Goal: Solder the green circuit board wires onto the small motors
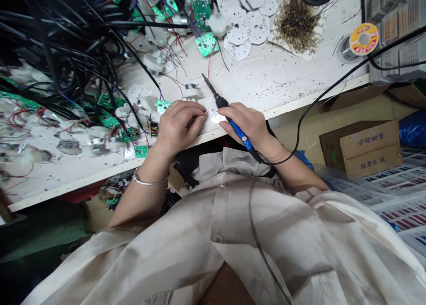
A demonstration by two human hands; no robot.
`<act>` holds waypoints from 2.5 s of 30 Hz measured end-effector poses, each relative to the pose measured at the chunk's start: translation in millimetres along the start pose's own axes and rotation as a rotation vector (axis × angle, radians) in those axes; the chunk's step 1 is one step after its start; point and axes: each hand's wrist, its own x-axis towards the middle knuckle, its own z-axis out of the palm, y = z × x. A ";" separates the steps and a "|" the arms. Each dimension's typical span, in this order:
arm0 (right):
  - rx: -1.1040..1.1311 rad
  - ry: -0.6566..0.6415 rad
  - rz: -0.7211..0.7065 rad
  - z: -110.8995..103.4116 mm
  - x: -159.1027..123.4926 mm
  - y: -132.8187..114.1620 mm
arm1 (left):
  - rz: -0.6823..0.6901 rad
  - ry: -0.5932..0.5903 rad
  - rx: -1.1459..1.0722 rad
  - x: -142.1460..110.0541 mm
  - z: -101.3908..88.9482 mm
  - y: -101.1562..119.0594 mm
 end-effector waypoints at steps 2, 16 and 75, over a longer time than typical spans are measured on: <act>0.001 -0.002 0.001 -0.6 0.5 -1.0 | 0.002 0.021 0.031 -1.4 2.2 0.1; 0.360 0.046 0.311 -10.5 -1.2 -8.0 | -0.051 0.181 0.070 -6.9 16.9 13.0; 0.077 0.189 0.241 -19.7 40.5 56.0 | 0.013 0.049 0.380 -46.4 -39.7 -35.7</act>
